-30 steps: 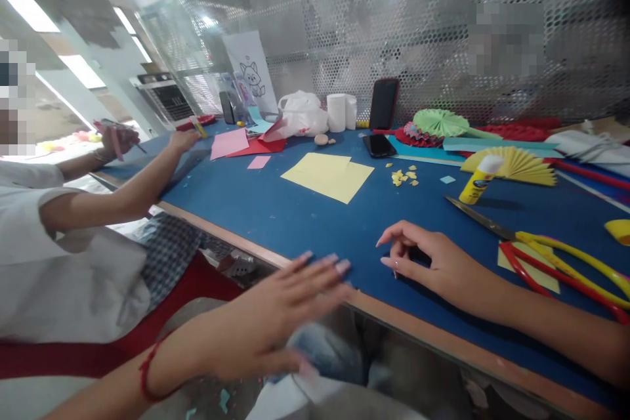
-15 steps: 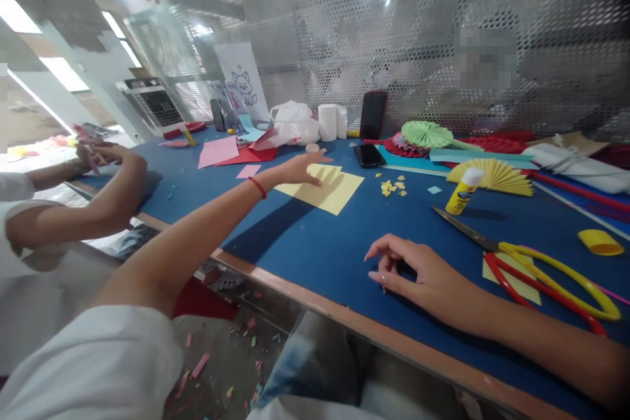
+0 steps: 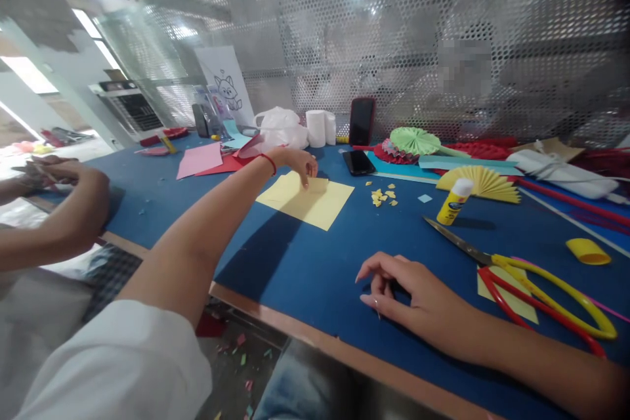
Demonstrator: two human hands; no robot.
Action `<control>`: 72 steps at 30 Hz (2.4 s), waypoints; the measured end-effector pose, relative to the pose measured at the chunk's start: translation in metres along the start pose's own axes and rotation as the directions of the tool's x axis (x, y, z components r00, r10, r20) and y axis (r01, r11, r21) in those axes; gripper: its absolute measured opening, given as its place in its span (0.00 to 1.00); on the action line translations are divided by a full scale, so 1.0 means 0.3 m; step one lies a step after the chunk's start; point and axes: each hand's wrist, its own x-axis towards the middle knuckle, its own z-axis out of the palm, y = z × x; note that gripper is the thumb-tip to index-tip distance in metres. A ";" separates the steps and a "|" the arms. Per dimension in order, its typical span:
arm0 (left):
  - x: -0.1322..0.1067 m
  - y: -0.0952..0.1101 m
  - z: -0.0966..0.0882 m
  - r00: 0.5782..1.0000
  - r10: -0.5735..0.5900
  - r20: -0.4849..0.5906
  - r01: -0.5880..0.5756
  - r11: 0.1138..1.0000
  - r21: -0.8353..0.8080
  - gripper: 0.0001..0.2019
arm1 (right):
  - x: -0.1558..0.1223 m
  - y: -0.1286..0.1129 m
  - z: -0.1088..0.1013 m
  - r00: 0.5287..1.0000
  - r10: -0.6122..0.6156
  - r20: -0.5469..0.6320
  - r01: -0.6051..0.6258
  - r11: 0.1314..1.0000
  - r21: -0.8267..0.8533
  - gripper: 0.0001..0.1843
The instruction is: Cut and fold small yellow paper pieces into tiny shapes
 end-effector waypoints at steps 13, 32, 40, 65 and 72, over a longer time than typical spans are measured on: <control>-0.053 -0.018 0.052 0.994 0.086 -0.063 -0.088 0.996 -0.026 0.22 | 0.001 -0.009 -0.003 1.000 -0.031 0.002 0.031 0.999 -0.040 0.12; -0.174 0.171 0.076 0.953 0.246 0.180 -0.262 0.962 0.072 0.19 | 0.000 -0.004 0.001 0.999 -0.049 -0.021 0.047 0.997 -0.055 0.10; -0.324 0.433 0.223 0.929 0.349 0.124 -0.370 0.890 0.265 0.14 | -0.002 0.006 0.009 0.997 -0.066 -0.027 0.064 0.996 -0.059 0.09; 0.393 0.738 0.123 0.874 0.407 -0.265 -0.451 0.883 -0.133 0.19 | -0.003 -0.006 -0.006 0.994 -0.099 -0.036 0.096 0.992 -0.087 0.05; 0.343 0.706 0.161 0.848 0.415 -0.328 -0.501 0.831 -0.241 0.19 | -0.006 -0.011 -0.004 0.995 -0.091 -0.044 0.085 0.989 -0.125 0.08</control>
